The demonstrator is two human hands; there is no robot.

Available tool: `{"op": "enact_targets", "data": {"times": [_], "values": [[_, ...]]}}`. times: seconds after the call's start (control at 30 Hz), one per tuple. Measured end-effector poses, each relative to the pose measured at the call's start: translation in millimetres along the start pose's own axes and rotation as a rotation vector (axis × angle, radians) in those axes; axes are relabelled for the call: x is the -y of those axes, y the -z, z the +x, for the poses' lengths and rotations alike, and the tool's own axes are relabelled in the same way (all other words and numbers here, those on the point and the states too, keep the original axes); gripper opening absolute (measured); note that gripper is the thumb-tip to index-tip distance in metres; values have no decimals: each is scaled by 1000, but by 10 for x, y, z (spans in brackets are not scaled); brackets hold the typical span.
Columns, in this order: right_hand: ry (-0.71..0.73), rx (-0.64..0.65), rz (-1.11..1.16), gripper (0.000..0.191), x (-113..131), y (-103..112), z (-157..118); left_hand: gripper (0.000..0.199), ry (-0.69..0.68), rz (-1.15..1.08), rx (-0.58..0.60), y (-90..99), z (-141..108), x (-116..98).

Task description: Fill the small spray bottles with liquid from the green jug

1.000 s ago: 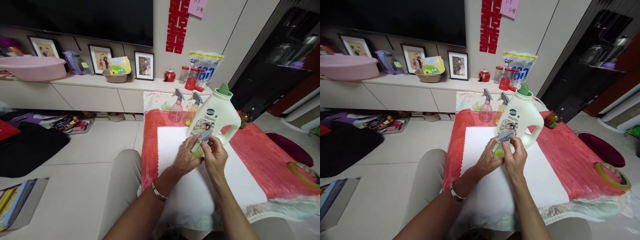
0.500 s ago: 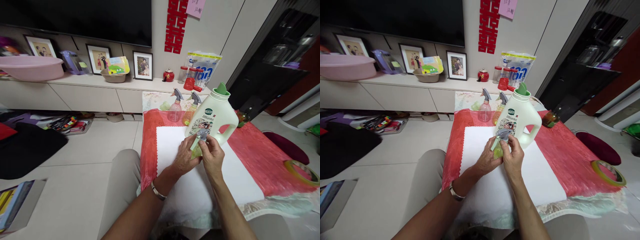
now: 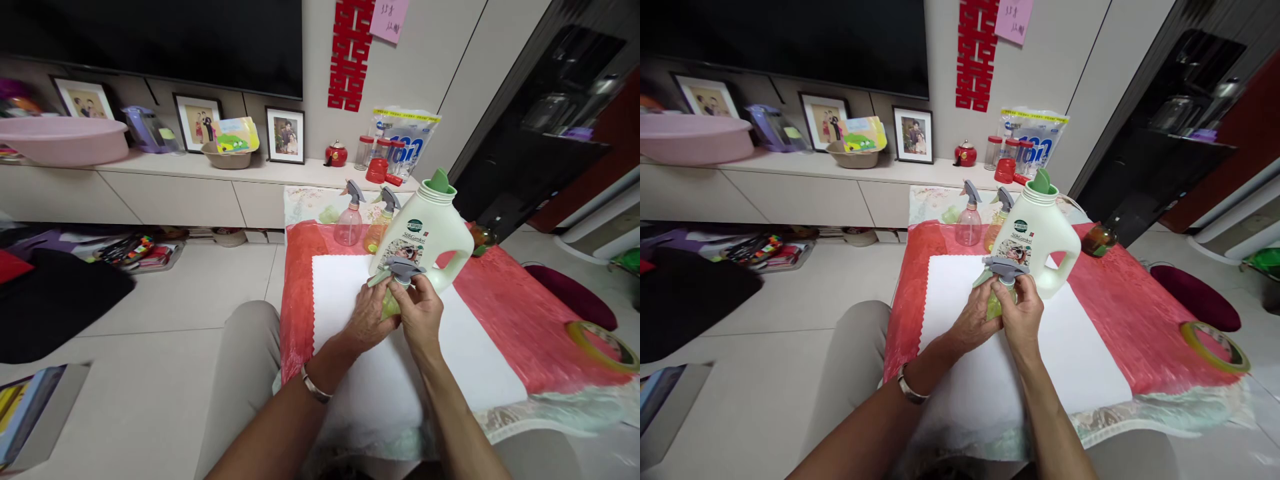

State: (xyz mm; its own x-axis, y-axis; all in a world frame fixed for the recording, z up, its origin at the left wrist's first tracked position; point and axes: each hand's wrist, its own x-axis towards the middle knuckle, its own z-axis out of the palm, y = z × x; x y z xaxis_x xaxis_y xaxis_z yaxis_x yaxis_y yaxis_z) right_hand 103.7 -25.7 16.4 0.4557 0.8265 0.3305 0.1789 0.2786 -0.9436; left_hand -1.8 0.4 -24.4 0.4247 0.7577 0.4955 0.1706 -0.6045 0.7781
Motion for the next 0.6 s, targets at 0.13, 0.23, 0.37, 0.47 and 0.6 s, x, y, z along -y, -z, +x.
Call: {"op": "enact_targets", "data": {"times": [0.13,0.23,0.37,0.47,0.6], "values": [[-10,93,34,45,-44,83,-15,78,20,12,-10,8,-8,-29],[-19,105,77,45,-91,134,-3,81,54,10,-2,7,-16,-25],[-14,66,122,46,-118,133,23,90,6,-4,-15,3,-20,2],[-15,42,145,52,-109,107,39,92,-35,-9,-17,-1,-18,11],[-13,79,172,56,-86,94,47,90,-58,-12,-32,-1,-15,7]]}}
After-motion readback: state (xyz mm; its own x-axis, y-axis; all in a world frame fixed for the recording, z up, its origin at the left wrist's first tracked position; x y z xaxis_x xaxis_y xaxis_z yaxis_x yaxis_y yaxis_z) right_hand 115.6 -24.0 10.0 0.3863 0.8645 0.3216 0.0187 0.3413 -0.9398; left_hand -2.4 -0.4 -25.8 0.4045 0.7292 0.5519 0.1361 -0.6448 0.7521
